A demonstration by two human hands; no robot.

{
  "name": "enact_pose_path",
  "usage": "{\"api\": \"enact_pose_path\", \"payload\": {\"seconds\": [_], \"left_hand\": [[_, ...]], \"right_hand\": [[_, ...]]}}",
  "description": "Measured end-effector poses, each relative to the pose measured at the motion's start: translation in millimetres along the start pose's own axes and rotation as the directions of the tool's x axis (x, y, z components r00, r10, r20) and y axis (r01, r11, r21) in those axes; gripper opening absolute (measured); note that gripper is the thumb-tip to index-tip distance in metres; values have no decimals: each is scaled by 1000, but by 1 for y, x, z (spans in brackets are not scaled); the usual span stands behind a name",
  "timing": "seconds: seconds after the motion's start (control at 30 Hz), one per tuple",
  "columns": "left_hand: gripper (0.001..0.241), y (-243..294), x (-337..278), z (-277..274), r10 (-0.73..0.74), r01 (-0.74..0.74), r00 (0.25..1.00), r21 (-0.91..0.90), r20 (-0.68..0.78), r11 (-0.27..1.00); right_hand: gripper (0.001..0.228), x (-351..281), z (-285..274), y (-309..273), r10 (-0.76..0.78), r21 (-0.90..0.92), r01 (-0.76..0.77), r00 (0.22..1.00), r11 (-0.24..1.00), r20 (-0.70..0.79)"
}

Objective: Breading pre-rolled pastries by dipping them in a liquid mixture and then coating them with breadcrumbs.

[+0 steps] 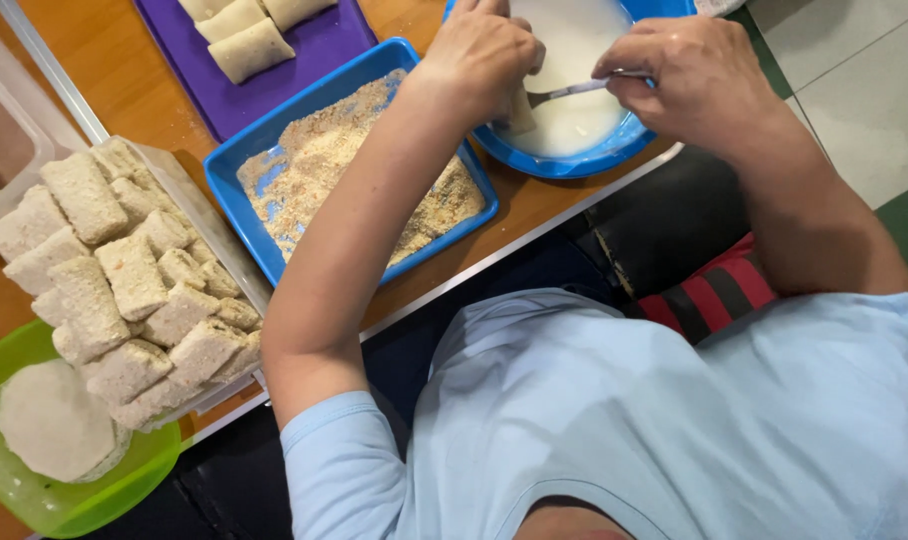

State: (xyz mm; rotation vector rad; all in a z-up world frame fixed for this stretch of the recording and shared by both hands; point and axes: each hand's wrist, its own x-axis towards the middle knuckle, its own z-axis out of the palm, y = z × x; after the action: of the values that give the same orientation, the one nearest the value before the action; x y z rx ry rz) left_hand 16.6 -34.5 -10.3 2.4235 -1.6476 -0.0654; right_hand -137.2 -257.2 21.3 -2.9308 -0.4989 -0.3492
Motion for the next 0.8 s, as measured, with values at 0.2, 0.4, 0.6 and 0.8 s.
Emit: {"api": "enact_pose_path", "payload": {"seconds": [0.2, 0.4, 0.6, 0.8], "left_hand": [[40, -1, 7, 6, -42, 36, 983, 35, 178, 999], [35, 0, 11, 15, -36, 48, 977, -48, 212, 998], [43, 9, 11, 5, -79, 118, 941, -100, 328, 988], [33, 25, 8, -18, -79, 149, 926, -165, 368, 975]], "right_hand": [[10, 3, -22, -6, 18, 115, -25, 998, 993, 64], [16, 3, -23, 0, 96, 247, -129, 986, 960, 139], [20, 1, -21, 1, 181, 272, -238, 959, 932, 220], [20, 1, -19, 7, 231, 247, -310, 925, 918, 301]]}}
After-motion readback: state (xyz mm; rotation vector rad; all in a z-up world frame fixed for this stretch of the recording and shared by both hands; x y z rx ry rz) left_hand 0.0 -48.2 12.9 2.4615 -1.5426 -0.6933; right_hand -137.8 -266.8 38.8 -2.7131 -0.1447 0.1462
